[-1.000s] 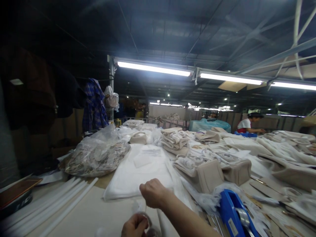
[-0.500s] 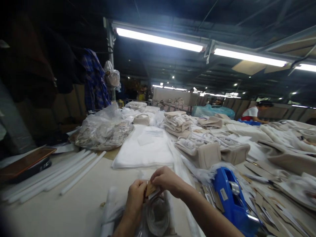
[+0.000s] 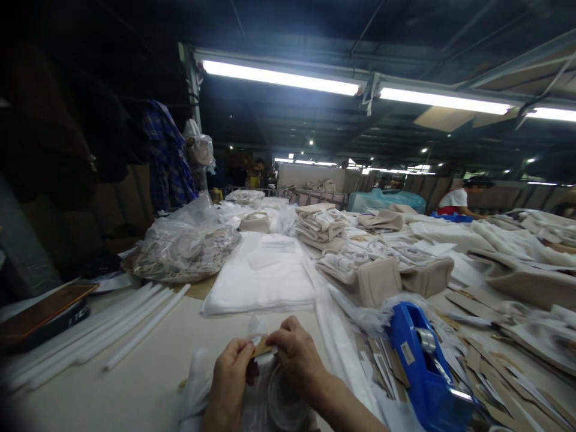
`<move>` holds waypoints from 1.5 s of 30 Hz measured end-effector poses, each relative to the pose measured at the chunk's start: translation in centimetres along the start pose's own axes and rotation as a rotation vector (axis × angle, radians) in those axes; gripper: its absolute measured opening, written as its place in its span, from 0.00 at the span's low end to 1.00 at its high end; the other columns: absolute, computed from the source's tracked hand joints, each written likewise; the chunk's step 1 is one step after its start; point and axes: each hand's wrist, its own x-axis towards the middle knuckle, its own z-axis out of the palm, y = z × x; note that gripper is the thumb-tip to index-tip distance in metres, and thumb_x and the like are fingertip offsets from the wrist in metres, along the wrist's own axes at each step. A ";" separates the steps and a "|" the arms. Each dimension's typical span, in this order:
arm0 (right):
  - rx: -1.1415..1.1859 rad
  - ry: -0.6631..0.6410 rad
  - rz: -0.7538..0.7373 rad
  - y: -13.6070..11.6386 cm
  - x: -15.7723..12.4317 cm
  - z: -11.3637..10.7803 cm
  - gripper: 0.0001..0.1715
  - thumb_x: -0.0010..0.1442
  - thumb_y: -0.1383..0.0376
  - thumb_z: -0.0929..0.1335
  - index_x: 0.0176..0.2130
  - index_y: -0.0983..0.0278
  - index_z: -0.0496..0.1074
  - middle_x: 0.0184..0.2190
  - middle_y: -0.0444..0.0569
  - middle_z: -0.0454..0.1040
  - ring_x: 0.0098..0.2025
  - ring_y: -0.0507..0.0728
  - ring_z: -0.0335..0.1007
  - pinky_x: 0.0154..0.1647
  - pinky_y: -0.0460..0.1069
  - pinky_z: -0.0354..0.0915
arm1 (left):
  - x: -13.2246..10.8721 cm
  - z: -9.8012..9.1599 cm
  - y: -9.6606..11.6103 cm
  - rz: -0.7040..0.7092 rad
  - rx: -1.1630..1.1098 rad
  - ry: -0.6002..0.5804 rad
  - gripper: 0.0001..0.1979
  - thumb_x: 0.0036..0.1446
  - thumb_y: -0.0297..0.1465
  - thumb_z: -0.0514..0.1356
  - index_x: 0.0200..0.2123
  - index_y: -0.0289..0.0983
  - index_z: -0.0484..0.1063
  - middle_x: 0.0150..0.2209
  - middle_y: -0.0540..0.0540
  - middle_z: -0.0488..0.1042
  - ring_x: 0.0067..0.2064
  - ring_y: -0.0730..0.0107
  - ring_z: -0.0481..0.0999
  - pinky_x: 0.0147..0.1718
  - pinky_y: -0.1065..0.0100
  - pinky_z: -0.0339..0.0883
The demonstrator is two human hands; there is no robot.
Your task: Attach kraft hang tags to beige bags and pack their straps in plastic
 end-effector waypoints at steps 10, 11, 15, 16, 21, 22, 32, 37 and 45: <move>-0.229 -0.152 -0.430 0.1 -0.3 -0.2 0.19 0.54 0.75 0.63 0.42 0.62 0.76 0.37 0.50 0.77 0.39 0.54 0.74 0.40 0.44 0.67 | -0.8 -0.4 -0.1 0.024 -0.195 0.003 0.19 0.44 0.48 0.60 0.24 0.36 0.65 0.12 0.55 0.61 0.16 0.76 0.59 0.17 0.75 0.52; -0.257 -0.155 -0.428 0.0 -0.2 -0.2 0.18 0.55 0.75 0.63 0.41 0.63 0.76 0.37 0.50 0.77 0.38 0.54 0.74 0.40 0.44 0.67 | -0.9 -0.5 0.0 0.020 -0.211 0.005 0.20 0.43 0.48 0.60 0.23 0.36 0.65 0.13 0.55 0.62 0.16 0.77 0.60 0.17 0.75 0.52; -0.465 -0.149 -0.455 -0.3 -0.3 -0.1 0.16 0.58 0.75 0.62 0.40 0.63 0.75 0.34 0.48 0.76 0.36 0.52 0.74 0.36 0.42 0.66 | -1.3 -0.9 0.3 -0.028 -0.284 0.003 0.20 0.38 0.46 0.64 0.24 0.35 0.67 0.17 0.53 0.67 0.16 0.78 0.62 0.15 0.76 0.51; -0.503 -0.147 -0.467 -0.3 -0.3 0.0 0.15 0.59 0.75 0.61 0.40 0.63 0.74 0.34 0.48 0.76 0.35 0.52 0.73 0.35 0.42 0.65 | -1.4 -1.0 0.5 -0.037 -0.298 0.006 0.19 0.37 0.45 0.65 0.25 0.34 0.68 0.17 0.52 0.67 0.16 0.78 0.62 0.16 0.76 0.52; -0.578 -0.154 -0.500 -0.1 -0.3 0.9 0.10 0.60 0.73 0.62 0.38 0.66 0.72 0.32 0.52 0.74 0.33 0.55 0.71 0.32 0.46 0.63 | -2.0 -1.3 1.4 -0.054 -0.361 0.026 0.16 0.37 0.40 0.64 0.26 0.32 0.71 0.17 0.51 0.69 0.17 0.79 0.62 0.17 0.76 0.54; -0.596 -0.155 -0.511 0.0 -0.3 1.1 0.09 0.61 0.73 0.62 0.37 0.67 0.72 0.31 0.52 0.73 0.33 0.55 0.70 0.31 0.46 0.62 | -2.1 -1.3 1.5 -0.057 -0.366 0.024 0.16 0.37 0.39 0.64 0.26 0.32 0.71 0.17 0.51 0.69 0.17 0.79 0.62 0.18 0.76 0.53; -0.695 -0.187 -0.536 -0.6 -0.1 1.7 0.04 0.60 0.72 0.64 0.33 0.66 0.69 0.28 0.47 0.68 0.28 0.53 0.64 0.27 0.46 0.55 | -2.6 -1.7 2.1 -0.028 -0.208 -0.056 0.15 0.38 0.40 0.62 0.25 0.33 0.72 0.13 0.51 0.67 0.15 0.77 0.61 0.17 0.74 0.53; -0.662 -0.218 -0.483 -0.3 0.0 2.3 0.04 0.57 0.74 0.65 0.31 0.67 0.69 0.28 0.47 0.67 0.28 0.53 0.63 0.27 0.46 0.55 | -3.6 -1.4 1.7 0.015 -0.096 -0.064 0.15 0.45 0.40 0.59 0.29 0.33 0.74 0.09 0.55 0.59 0.13 0.76 0.58 0.16 0.74 0.52; -0.512 -0.243 -0.437 -0.3 -0.2 1.1 0.06 0.56 0.71 0.65 0.37 0.66 0.68 0.28 0.45 0.69 0.28 0.51 0.65 0.27 0.44 0.58 | -5.7 2.1 -1.6 0.417 0.481 0.197 0.17 0.56 0.30 0.52 0.45 0.33 0.75 0.44 0.31 0.76 0.33 0.48 0.78 0.30 0.59 0.67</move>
